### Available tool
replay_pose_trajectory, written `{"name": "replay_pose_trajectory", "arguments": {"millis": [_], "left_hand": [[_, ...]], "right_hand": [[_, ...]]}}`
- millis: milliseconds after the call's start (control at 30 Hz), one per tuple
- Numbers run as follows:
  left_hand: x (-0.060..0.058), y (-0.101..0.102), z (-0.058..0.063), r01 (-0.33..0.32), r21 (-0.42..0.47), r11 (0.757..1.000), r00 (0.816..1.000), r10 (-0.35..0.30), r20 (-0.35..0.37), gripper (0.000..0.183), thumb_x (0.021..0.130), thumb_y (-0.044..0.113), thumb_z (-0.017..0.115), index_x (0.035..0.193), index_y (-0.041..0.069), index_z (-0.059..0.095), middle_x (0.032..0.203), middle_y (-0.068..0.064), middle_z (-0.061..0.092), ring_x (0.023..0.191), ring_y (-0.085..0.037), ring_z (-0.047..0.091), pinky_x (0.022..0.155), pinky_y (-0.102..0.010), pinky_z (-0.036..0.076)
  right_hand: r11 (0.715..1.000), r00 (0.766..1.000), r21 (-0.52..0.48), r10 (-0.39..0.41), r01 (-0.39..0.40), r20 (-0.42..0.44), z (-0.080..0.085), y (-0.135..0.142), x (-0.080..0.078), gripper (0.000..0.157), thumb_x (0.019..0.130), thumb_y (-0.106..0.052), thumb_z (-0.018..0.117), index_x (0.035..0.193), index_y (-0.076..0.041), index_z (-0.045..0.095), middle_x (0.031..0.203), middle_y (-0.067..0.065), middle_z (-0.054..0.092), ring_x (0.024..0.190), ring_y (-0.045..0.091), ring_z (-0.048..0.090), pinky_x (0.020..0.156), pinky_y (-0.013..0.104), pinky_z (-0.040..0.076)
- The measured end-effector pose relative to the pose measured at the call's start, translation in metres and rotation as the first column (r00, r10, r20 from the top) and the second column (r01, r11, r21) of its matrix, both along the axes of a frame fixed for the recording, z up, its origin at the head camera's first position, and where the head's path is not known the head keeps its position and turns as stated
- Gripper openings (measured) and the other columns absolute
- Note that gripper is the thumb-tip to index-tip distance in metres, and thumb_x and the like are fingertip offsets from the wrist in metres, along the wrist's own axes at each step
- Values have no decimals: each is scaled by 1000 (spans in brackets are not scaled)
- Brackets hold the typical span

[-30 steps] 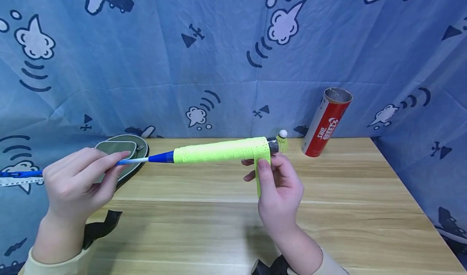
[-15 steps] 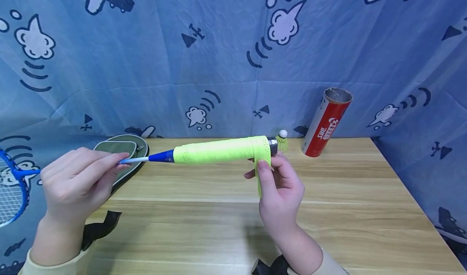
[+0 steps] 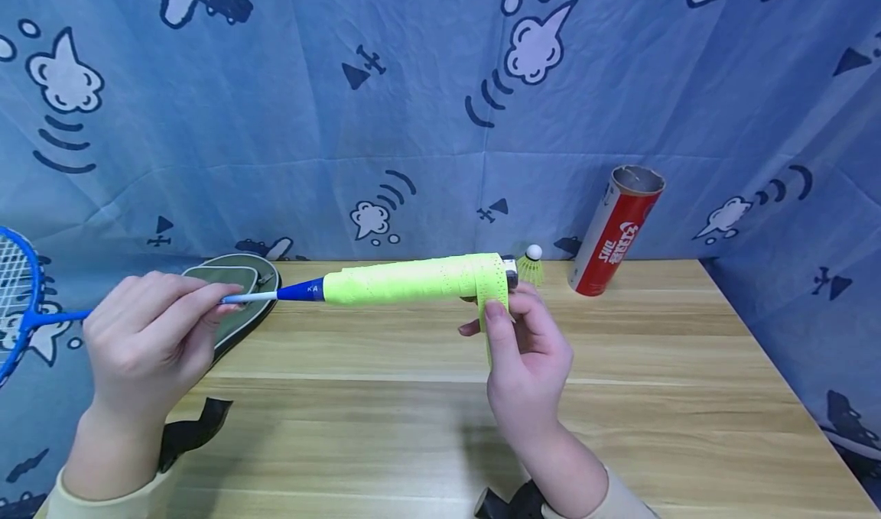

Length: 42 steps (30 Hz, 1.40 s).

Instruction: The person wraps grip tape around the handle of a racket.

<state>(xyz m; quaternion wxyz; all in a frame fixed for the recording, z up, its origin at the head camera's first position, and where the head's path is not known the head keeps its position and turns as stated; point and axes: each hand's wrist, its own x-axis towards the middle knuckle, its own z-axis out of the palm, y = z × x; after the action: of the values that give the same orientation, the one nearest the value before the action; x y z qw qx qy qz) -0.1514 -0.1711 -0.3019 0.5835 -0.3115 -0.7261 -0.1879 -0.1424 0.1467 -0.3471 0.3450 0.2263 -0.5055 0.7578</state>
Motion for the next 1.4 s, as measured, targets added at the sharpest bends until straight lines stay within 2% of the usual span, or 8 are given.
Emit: {"name": "replay_pose_trajectory", "arguments": {"millis": [200, 400, 567, 733, 900, 1067, 1167, 1400], "left_hand": [[1, -3, -1, 59, -41, 997, 998, -57, 40, 39, 102, 30, 66, 79, 2, 79, 63, -7, 63, 44, -21, 45, 40, -33, 36], [0, -3, -2, 88, -25, 996, 996, -88, 18, 33, 101, 25, 68, 79, 4, 80, 60, -5, 61, 43, -20, 42, 40, -32, 33], [0, -2, -1, 59, -24, 998, 998, -58, 18, 37, 103, 27, 66, 79, 3, 79, 61, -6, 64, 45, -23, 46, 42, -35, 36], [0, -3, -1, 58, -14, 998, 998, -58, 22, 37, 103, 26, 65, 79, 2, 79, 61, -6, 64, 44, -22, 44, 40, -34, 34], [0, -3, -1, 62, -23, 998, 998, -61, 29, 35, 102, 24, 65, 78, 2, 78, 59, -5, 61, 43, -21, 40, 39, -31, 31], [1, -3, 0, 56, -24, 998, 998, -55, 32, 37, 103, 27, 65, 78, 2, 78, 60, -5, 63, 43, -21, 45, 39, -31, 33], [1, -3, -1, 52, -10, 999, 999, -52, 16, 37, 102, 29, 67, 79, 3, 79, 62, -6, 66, 45, -23, 50, 41, -35, 37], [2, -3, -1, -21, 3, 1000, 1000, 21, 14, 35, 102, 31, 67, 87, 3, 82, 69, -12, 71, 58, -33, 58, 49, -45, 38]], "right_hand": [[999, 999, 24, -26, 26, 27, -1, 0, 1, 11, 99, 16, 49, 89, 20, 53, 104, 18, 68, 72, 22, 69, 62, 27, 60], [1000, 1000, 22, 0, -1, 24, -1, 0, 1, 13, 99, 16, 49, 87, 20, 51, 104, 21, 69, 80, 27, 72, 59, 27, 58], [999, 999, -12, 36, -36, 6, 0, 1, 0, 12, 98, 17, 48, 88, 18, 55, 91, 19, 70, 73, 25, 71, 57, 26, 58], [999, 1000, -29, 28, -28, 5, 2, 2, 0, 13, 99, 16, 48, 90, 18, 57, 76, 15, 70, 64, 20, 68, 55, 25, 58], [999, 999, -31, 34, -34, 13, 3, 0, 1, 14, 99, 16, 47, 89, 18, 57, 76, 16, 70, 64, 20, 69, 55, 25, 58], [999, 999, -19, 38, -38, 19, 2, -1, 2, 14, 99, 16, 48, 87, 17, 56, 78, 15, 70, 64, 20, 68, 55, 26, 57], [1000, 1000, -7, 17, -17, 19, 2, -1, 2, 12, 98, 17, 49, 88, 18, 56, 85, 17, 71, 70, 22, 70, 56, 26, 58], [1000, 999, 0, -30, 30, 29, 2, 0, 0, 11, 97, 17, 51, 91, 21, 59, 95, 19, 67, 83, 26, 71, 58, 29, 60]]}}
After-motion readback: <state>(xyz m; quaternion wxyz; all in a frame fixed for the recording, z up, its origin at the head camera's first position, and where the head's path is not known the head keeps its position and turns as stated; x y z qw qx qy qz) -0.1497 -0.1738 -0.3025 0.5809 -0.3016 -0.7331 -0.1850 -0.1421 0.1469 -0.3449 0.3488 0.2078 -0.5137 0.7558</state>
